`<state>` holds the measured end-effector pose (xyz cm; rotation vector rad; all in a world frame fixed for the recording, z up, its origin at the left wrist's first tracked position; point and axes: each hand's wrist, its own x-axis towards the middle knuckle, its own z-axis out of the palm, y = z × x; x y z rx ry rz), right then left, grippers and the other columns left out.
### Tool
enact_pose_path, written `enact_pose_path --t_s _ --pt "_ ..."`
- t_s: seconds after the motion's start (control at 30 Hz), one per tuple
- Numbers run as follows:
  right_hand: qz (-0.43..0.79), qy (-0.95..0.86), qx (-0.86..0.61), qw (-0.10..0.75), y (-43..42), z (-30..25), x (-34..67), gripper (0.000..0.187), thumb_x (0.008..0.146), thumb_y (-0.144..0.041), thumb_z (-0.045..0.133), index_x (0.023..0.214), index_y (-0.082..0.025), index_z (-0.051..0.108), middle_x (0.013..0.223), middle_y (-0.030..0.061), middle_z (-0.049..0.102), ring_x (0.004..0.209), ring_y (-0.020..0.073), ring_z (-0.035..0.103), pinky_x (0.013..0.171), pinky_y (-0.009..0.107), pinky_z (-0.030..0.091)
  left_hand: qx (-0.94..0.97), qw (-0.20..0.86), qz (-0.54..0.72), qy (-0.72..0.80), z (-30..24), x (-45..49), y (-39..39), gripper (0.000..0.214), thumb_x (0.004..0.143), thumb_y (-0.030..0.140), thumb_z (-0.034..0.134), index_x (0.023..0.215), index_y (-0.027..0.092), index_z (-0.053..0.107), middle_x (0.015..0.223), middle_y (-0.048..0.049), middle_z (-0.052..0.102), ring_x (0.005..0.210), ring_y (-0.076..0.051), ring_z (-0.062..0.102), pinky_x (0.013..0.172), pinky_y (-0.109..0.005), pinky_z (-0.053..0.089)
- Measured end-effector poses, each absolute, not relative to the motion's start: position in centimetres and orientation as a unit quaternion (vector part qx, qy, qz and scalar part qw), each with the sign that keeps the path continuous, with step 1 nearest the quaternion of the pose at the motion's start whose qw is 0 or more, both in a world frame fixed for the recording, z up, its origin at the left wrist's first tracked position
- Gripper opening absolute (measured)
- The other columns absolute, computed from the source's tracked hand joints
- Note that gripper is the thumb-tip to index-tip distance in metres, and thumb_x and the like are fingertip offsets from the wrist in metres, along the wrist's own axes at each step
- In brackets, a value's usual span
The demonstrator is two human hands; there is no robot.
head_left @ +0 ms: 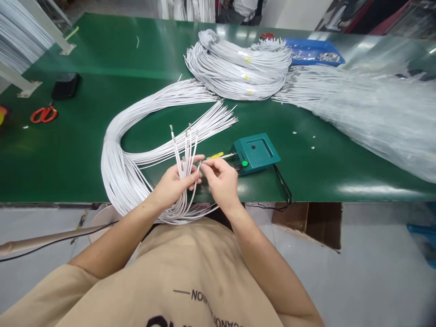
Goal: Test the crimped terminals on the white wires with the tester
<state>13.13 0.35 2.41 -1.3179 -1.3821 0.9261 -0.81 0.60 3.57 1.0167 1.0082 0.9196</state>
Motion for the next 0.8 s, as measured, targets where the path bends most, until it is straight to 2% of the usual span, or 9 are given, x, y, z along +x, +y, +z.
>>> enact_pose_path --t_s 0.1,0.2,0.37,0.47,0.57,0.67,0.8 --pt "0.161 -0.722 -0.552 0.385 0.6 1.7 13.5 0.025 0.091 -0.022 0.040 0.079 -0.017 0.061 0.083 0.0072 0.059 0.082 0.0178 0.052 0.078 0.030 0.041 0.358 0.735 0.397 0.417 3.2 -0.8 1.5 0.046 0.069 0.020 0.074 0.112 0.017 0.059 0.072 0.0016 0.056 0.063 -0.008 0.055 0.048 -0.015 0.038" --pt "0.045 -0.813 -0.515 0.268 1.5 1.4 14.5 0.030 0.093 -0.021 0.034 0.081 -0.016 0.061 0.085 0.0106 0.059 0.084 0.0212 0.048 0.080 0.034 0.037 0.293 0.768 0.381 0.424 2.5 -0.7 2.3 0.045 0.066 0.015 0.075 0.109 0.014 0.060 0.071 0.0005 0.058 0.062 -0.008 0.056 0.045 -0.013 0.034" --pt "0.016 -0.831 -0.524 0.186 4.3 2.5 17.3 0.025 0.092 -0.022 0.038 0.104 -0.015 0.059 0.103 0.0118 0.062 0.096 0.0249 0.047 0.083 0.037 0.033 0.348 0.704 0.393 0.478 1.1 -0.2 3.5 0.050 0.065 0.022 0.077 0.111 0.014 0.059 0.072 -0.0010 0.063 0.067 -0.012 0.062 0.040 -0.015 0.031" --pt "0.022 -0.849 -0.515 0.116 6.0 3.0 18.6 0.021 0.087 -0.012 0.042 0.097 -0.014 0.060 0.092 0.0105 0.066 0.091 0.0246 0.049 0.091 0.038 0.030 0.394 0.670 0.382 0.500 0.4 0.1 3.9 0.051 0.066 0.028 0.077 0.112 0.013 0.060 0.072 -0.0018 0.065 0.069 -0.015 0.065 0.042 -0.016 0.036" --pt "0.041 -0.864 -0.497 0.073 6.9 3.0 19.2 0.020 0.082 -0.007 0.045 0.091 -0.014 0.061 0.082 0.0085 0.066 0.085 0.0227 0.051 0.092 0.037 0.030 0.416 0.654 0.374 0.508 -0.1 0.2 4.2 0.051 0.067 0.030 0.076 0.112 0.013 0.059 0.074 -0.0032 0.067 0.071 -0.017 0.066 0.043 -0.018 0.040" --pt "0.042 -0.872 -0.484 0.068 7.0 3.0 19.4 0.021 0.081 -0.007 0.047 0.093 -0.013 0.063 0.088 0.0100 0.067 0.091 0.0236 0.051 0.090 0.036 0.032 0.420 0.650 0.375 0.509 -0.4 0.2 4.4 0.051 0.068 0.030 0.076 0.112 0.012 0.059 0.075 -0.0034 0.068 0.072 -0.018 0.068 0.050 -0.021 0.048" --pt "0.021 -0.887 -0.457 0.061 6.8 2.6 19.6 0.023 0.084 -0.009 0.046 0.097 -0.012 0.065 0.091 0.0106 0.067 0.093 0.0244 0.049 0.094 0.040 0.031 0.420 0.651 0.374 0.510 -0.7 0.5 4.5 0.049 0.069 0.029 0.075 0.112 0.013 0.058 0.076 -0.0026 0.068 0.071 -0.017 0.068 0.061 -0.025 0.054"
